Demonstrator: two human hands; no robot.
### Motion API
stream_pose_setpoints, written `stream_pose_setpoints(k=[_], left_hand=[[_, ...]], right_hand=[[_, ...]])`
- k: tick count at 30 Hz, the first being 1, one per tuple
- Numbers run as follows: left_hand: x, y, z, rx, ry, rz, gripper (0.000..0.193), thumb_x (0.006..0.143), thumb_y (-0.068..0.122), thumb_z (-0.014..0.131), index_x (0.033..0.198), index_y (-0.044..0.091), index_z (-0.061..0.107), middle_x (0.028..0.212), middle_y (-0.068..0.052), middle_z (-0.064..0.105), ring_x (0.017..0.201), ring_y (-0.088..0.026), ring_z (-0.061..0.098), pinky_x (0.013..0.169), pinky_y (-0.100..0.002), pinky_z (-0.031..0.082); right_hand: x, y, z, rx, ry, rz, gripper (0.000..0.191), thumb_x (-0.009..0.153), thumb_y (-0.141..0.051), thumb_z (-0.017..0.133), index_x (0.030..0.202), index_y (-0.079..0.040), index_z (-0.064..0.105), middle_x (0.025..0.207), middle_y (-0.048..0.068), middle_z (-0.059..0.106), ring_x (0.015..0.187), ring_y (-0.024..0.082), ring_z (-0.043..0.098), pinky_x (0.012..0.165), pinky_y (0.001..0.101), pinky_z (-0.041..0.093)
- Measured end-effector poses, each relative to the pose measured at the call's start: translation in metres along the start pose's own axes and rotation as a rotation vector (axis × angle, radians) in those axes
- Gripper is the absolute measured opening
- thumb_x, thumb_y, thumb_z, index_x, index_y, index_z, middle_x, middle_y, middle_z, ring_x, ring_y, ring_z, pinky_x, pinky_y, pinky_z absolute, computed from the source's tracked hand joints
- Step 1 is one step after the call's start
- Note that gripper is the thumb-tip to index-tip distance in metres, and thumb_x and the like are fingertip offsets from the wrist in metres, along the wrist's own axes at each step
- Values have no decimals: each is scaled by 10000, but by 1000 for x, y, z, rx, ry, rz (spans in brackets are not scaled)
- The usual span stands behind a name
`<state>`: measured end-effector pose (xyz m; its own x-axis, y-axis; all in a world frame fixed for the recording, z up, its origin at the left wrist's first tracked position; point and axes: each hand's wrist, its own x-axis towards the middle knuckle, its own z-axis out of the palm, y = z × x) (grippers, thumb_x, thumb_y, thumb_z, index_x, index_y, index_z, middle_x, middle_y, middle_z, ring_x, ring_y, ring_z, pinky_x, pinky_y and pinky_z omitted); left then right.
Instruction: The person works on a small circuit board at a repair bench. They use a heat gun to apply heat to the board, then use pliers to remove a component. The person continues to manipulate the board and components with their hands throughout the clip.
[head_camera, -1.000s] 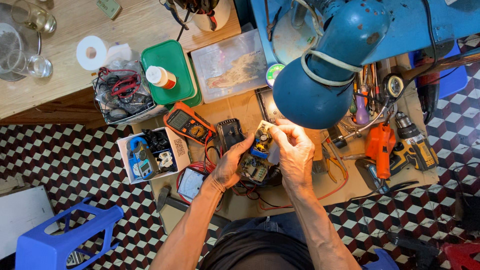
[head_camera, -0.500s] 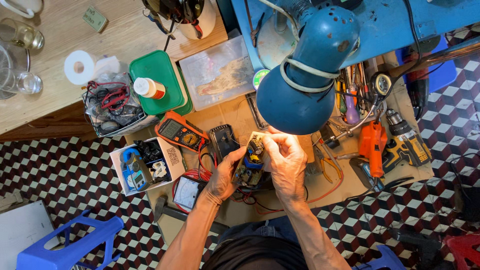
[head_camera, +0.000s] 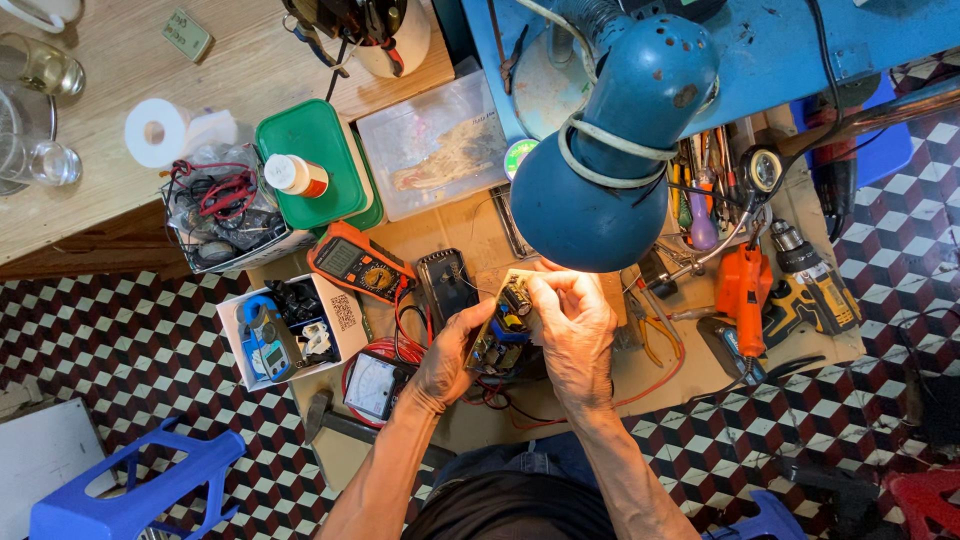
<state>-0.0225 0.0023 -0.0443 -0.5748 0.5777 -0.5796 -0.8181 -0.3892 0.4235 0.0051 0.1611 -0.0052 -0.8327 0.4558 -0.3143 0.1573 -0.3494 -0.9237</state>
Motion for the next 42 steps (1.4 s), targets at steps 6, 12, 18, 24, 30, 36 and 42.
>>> stream_pose_setpoints(k=[6,12,18,24,30,36,42], left_hand=[[-2,1,3,20,-3,5,355,1023,279,572,1213,7,697,1131,-83,744,1008,-157,713,910,-338,576],[-3,4,6,22,5,4,365,1023,283,572,1228,6,692,1142,-83,742,1017,-157,709,917,-341,571],[-2,4,7,33,4,16,371,1029,275,579,1245,-7,687,1155,-91,736,1032,-163,701,934,-340,564],[-3,5,6,47,8,11,384,1020,274,584,1252,-15,684,1157,-81,737,1034,-158,697,928,-338,557],[-3,7,6,49,-31,-10,406,1025,301,576,1256,-15,686,1164,-86,739,1032,-154,696,933,-331,559],[-5,7,6,67,-22,4,400,1036,303,574,1253,-14,685,1151,-81,737,1025,-147,695,923,-328,558],[-5,7,7,46,-20,3,392,1038,299,576,1247,-14,685,1145,-84,738,1019,-151,698,922,-331,561]], right_hand=[[-2,-3,0,-15,-23,-13,90,981,-62,656,997,24,680,1324,125,589,1212,186,645,1041,321,546],[-3,-5,1,-60,-24,-32,115,992,-92,658,1014,14,697,1327,140,598,1255,201,611,1054,337,517],[-4,-5,3,-37,-2,-5,128,989,-116,655,1043,-2,680,1325,129,627,1189,181,636,1015,320,532],[-5,-3,3,-53,1,-18,127,993,-112,656,1042,3,679,1350,129,627,1176,172,639,984,300,528],[-4,-1,3,-47,3,-36,119,997,-107,650,1041,3,661,1338,133,601,1215,195,625,1020,323,529],[-5,-2,2,-74,-50,-79,114,1014,-103,636,1047,3,659,1350,151,550,1363,230,564,1116,368,502],[-5,-3,2,-37,-47,-39,121,999,-105,636,1051,4,645,1381,167,561,1338,237,571,1095,365,502]])
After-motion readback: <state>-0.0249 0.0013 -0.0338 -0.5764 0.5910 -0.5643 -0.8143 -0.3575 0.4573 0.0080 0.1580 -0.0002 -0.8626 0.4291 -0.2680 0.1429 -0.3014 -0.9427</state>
